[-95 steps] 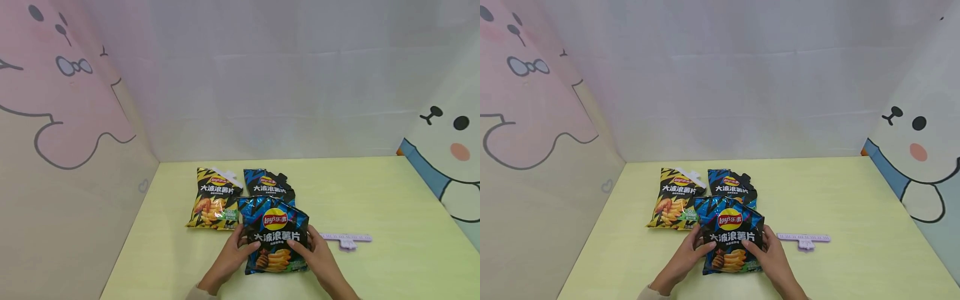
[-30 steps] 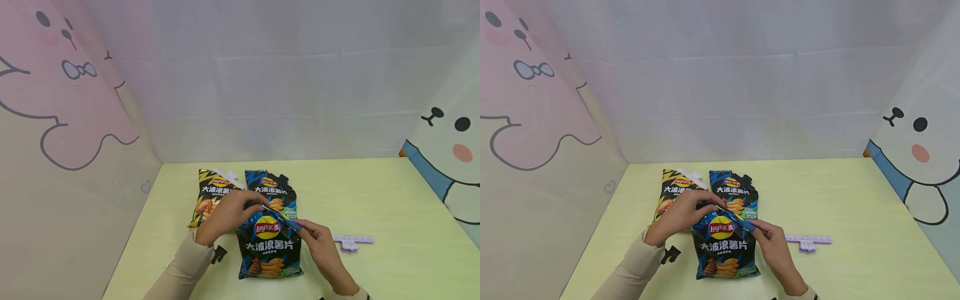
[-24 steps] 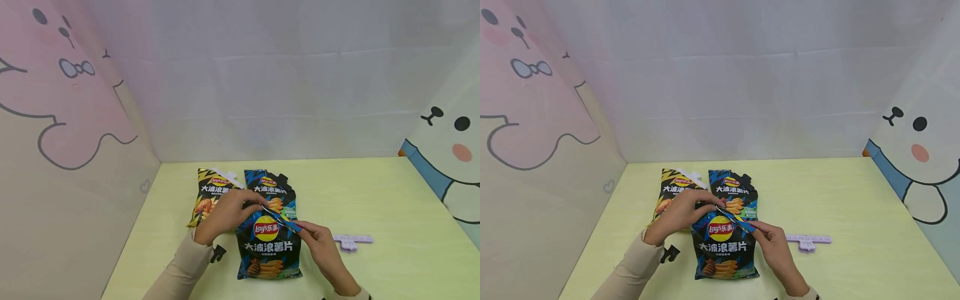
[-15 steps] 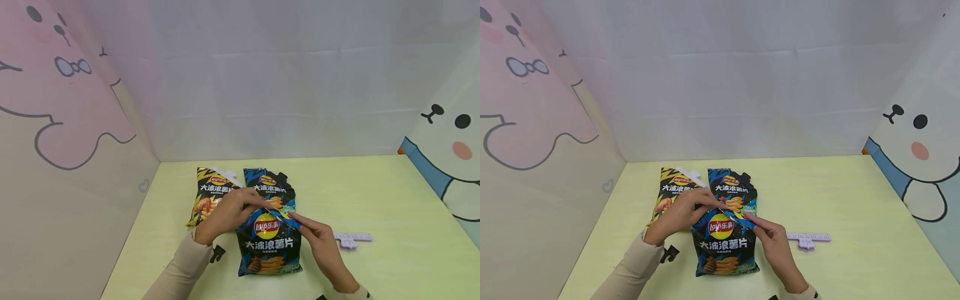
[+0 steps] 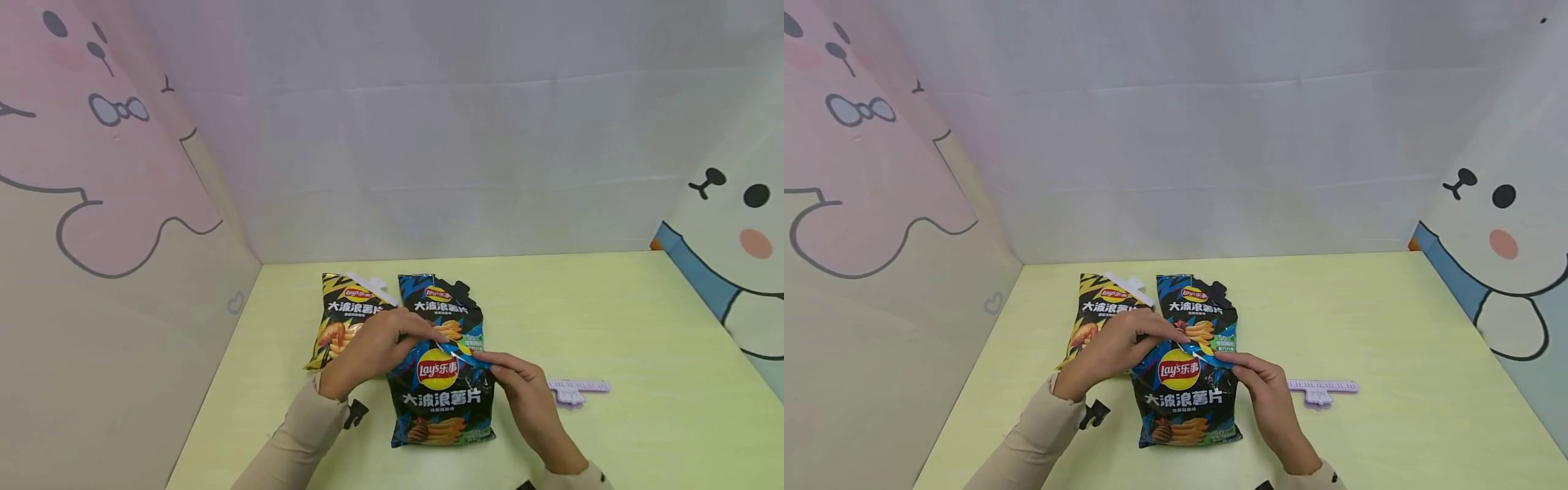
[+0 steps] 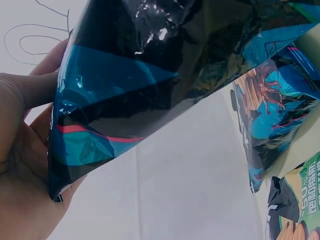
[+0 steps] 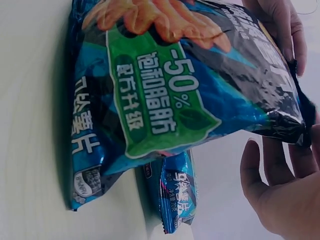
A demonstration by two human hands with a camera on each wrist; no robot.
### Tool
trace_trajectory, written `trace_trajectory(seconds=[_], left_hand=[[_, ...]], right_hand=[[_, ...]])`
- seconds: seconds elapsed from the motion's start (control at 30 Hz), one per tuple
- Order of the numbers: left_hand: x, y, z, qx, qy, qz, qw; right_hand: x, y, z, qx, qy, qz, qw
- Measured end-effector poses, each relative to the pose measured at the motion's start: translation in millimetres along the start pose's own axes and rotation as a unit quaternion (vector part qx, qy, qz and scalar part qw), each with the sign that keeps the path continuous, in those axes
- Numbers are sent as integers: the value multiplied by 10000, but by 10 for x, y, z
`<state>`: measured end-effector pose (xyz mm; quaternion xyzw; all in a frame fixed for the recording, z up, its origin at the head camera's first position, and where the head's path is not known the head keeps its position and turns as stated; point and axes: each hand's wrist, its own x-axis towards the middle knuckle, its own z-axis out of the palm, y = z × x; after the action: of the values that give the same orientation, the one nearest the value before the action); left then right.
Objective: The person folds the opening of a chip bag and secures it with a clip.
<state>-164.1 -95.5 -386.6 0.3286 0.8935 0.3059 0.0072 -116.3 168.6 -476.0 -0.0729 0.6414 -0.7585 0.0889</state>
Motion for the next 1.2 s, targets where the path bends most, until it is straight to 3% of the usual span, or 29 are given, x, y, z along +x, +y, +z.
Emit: trace_trajectory(seconds=[0.4,0.57,0.7,0.83,0.93,1.07,1.2], left_hand=[[20,29,19,285,-29,116,9995],[29,53,19,404,-29,343,9986],[60,75,51,557,150,527,9969],[83,82,90,555,310,505,9967],[85,87,102,506,357,445,9971],[90,100,103,461,391,383,9974],[87,101,108,479,349,351,9976]], right_hand=[[35,-45,106,-488,677,203,9963],[19,-36,103,-470,594,29,9971],[13,-45,98,-507,584,-33,9970],[4,-58,99,-598,623,-156,9961],[-4,-64,81,-667,723,-502,9939],[6,-80,3,-1064,1319,-746,9827],[11,-87,-157,-2310,1920,-489,9526]])
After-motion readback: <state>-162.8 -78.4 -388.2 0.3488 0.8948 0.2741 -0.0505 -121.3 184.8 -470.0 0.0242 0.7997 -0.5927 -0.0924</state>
